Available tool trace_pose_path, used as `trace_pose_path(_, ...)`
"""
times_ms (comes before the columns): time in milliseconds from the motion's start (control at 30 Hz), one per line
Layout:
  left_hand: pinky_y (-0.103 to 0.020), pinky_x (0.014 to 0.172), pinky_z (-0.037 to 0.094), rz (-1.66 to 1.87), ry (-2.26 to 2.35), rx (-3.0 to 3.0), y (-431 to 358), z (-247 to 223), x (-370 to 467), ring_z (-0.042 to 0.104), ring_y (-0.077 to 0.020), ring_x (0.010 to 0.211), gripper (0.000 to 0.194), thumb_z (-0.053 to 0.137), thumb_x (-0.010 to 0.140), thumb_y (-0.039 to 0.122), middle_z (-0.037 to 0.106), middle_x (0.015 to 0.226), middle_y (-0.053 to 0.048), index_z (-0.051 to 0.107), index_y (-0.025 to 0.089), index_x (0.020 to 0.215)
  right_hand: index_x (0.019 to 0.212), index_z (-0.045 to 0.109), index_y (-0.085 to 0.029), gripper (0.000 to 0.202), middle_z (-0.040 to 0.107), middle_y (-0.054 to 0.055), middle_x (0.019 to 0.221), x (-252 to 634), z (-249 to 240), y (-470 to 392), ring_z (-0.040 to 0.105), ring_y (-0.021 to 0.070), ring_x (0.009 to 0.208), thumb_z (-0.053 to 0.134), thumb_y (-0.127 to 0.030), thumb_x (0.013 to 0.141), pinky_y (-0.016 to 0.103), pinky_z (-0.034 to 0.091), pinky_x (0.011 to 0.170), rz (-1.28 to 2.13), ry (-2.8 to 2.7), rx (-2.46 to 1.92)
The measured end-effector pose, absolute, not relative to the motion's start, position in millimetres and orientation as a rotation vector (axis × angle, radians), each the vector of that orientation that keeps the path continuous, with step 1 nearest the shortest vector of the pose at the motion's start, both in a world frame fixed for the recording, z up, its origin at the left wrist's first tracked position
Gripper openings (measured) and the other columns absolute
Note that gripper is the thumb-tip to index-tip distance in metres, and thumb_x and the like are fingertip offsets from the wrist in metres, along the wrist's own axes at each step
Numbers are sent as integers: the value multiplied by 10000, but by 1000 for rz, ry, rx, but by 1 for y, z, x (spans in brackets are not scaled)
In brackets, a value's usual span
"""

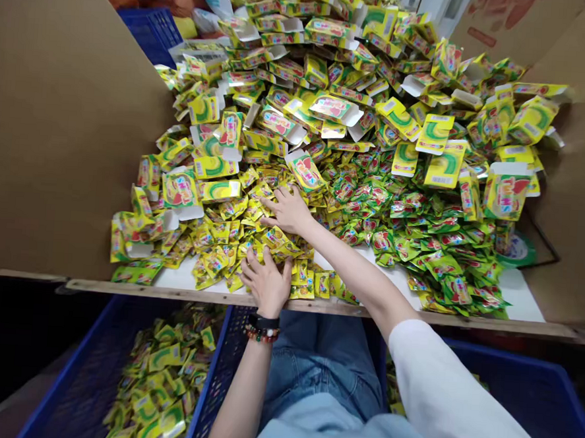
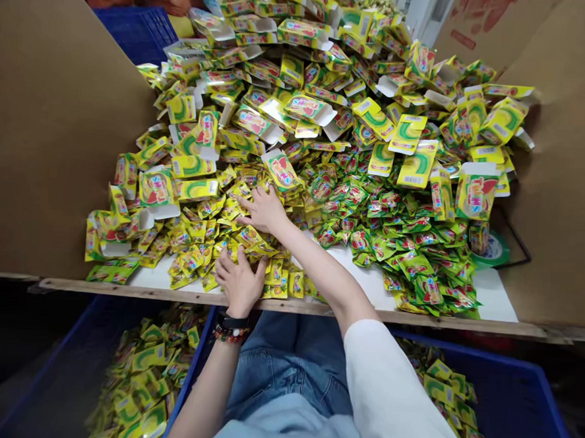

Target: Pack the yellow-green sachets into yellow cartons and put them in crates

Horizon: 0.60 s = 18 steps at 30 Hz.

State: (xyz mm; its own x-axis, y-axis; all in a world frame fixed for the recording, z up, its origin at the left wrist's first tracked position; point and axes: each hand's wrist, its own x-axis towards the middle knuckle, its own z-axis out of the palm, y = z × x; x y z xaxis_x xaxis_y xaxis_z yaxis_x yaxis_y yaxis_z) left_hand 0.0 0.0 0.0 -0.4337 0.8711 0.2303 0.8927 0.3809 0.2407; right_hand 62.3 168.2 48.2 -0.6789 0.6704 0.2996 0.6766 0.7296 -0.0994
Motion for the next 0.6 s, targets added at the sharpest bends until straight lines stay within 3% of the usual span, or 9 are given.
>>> trace_pose_path(200, -631, 1095, 259, -659, -2492, -1721, -4, 1, -4, 230, -460, 1387, 820, 573, 801, 426, 250, 1495, -279, 286, 36, 1463, 1309, 556, -187, 493, 639, 158, 1154, 117, 22, 123, 512, 300, 1139, 379, -504, 974, 496, 344, 994, -36, -2629, -1041)
trace_pose_path(367, -640, 1137, 178, -752, -2496, -1770, -7, 5, -6, 142, -444, 1447, 757, 561, 770, 259, 215, 1569, -190, 328, 142, 1480, 1159, 665, -224, 385, 701, 83, 1074, 166, 10, 92, 599, 215, 1050, 372, -418, 1001, 363, 440, 933, 244, -2401, -998)
trace_pose_path(500, -585, 1182, 124, -877, -2429, -1819, -10, 10, -4, 125, -359, 1485, 776, 478, 693, 72, 244, 1589, -118, 397, 186, 1456, 972, 715, -167, 497, 707, 89, 862, 219, 31, 129, 644, 205, 856, 250, -336, 1023, 342, 486, 821, 172, -1959, -1282)
trace_pose_path(600, -507, 1204, 155, -991, -2298, -1967, -13, 11, 3, 209, -272, 1479, 736, 412, 680, 16, 387, 1529, -76, 503, 211, 1384, 1252, 598, -125, 430, 596, 182, 1287, 259, 49, 175, 498, 304, 1223, 323, -332, 994, 483, 401, 992, -41, -1877, -1629)
